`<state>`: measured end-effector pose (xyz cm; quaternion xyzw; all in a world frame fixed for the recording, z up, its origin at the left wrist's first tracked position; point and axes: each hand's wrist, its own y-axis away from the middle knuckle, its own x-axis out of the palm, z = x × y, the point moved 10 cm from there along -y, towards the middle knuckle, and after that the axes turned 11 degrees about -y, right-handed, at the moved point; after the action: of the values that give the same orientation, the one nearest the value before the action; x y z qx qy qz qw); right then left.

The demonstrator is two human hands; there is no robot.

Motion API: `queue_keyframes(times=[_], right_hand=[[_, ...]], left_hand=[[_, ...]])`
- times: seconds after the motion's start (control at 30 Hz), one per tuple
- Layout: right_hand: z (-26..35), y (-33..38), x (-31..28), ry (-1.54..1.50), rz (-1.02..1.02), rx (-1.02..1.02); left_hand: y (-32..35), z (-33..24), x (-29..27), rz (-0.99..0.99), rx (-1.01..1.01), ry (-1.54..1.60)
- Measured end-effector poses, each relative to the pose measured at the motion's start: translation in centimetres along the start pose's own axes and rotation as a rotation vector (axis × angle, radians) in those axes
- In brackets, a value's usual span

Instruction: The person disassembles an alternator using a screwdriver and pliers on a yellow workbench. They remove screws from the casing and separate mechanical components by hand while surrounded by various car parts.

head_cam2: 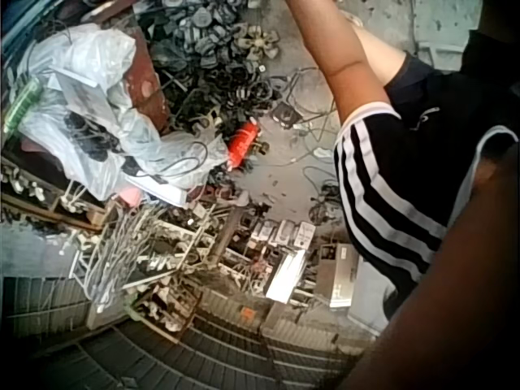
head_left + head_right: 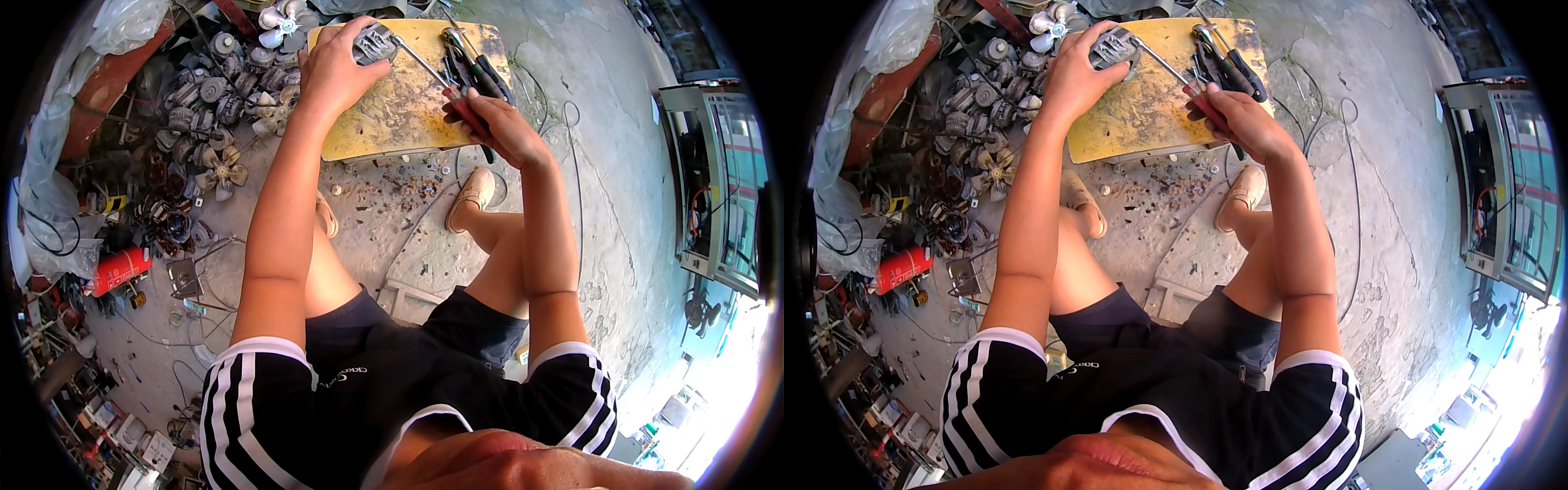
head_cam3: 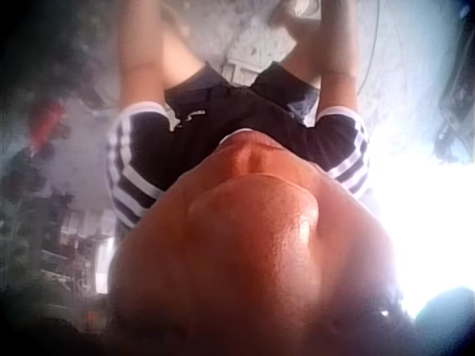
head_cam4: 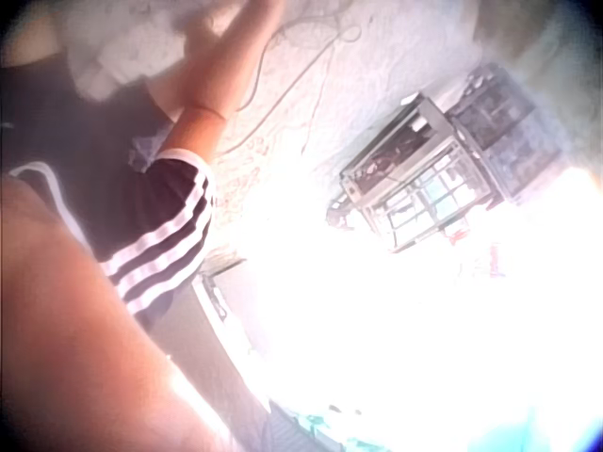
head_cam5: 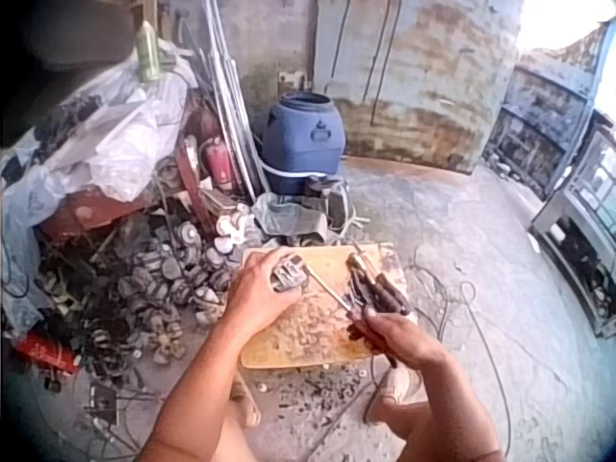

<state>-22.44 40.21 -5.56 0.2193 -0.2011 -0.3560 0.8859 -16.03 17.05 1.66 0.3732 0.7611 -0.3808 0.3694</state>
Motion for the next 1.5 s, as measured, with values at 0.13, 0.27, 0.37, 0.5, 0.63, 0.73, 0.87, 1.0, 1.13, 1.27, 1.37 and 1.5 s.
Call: queue_keyframes(times=[0.13, 0.27, 0.37, 0.5, 0.63, 0.73, 0.87, 1.0, 1.13, 1.27, 1.37, 1.5], right_hand=[[0.5, 0.0, 0.2, 0.076, -0.002, -0.098], [0.4, 0.2, 0.4, 0.152, -0.018, -0.087], [0.6, 0.2, 0.6, 0.122, -0.013, -0.044], [0.0, -0.2, 0.0, 0.06, 0.003, -0.002], [0.7, 0.0, 0.1, 0.125, -0.04, -0.146], [0.5, -0.3, 0.2, 0.076, 0.001, -0.075], [0.5, 0.4, 0.6, -0.078, 0.005, 0.04], [0.3, 0.1, 0.5, 0.105, -0.035, -0.079], [0.7, 0.3, 0.8, 0.19, -0.022, -0.058], [0.9, 0.7, 0.8, -0.037, -0.028, -0.003], [0.3, 0.0, 0.1, 0.033, -0.029, -0.041], [0.7, 0.0, 0.2, 0.134, 0.02, -0.12]], left_hand=[[0.0, 0.0, -0.1, -0.019, 0.01, -0.006], [0.0, 0.0, -0.1, -0.029, 0.008, -0.008], [0.0, 0.0, -0.2, -0.033, 0.006, -0.021], [-0.1, 0.4, 0.4, 0.004, -0.008, -0.011], [-0.1, 0.4, 0.4, 0.023, -0.015, 0.003], [-0.1, 0.4, 0.5, 0.024, -0.017, 0.003], [0.0, 0.3, 0.3, -0.002, -0.004, 0.002], [0.1, 0.0, -0.1, -0.044, 0.019, -0.01], [-0.1, 0.4, 0.4, 0.008, -0.009, 0.003], [-0.1, 0.5, 0.5, 0.007, -0.007, 0.003], [-0.1, 0.4, 0.5, 0.007, -0.004, 0.003], [-0.1, 0.3, 0.4, 0.011, -0.005, 0.002]])
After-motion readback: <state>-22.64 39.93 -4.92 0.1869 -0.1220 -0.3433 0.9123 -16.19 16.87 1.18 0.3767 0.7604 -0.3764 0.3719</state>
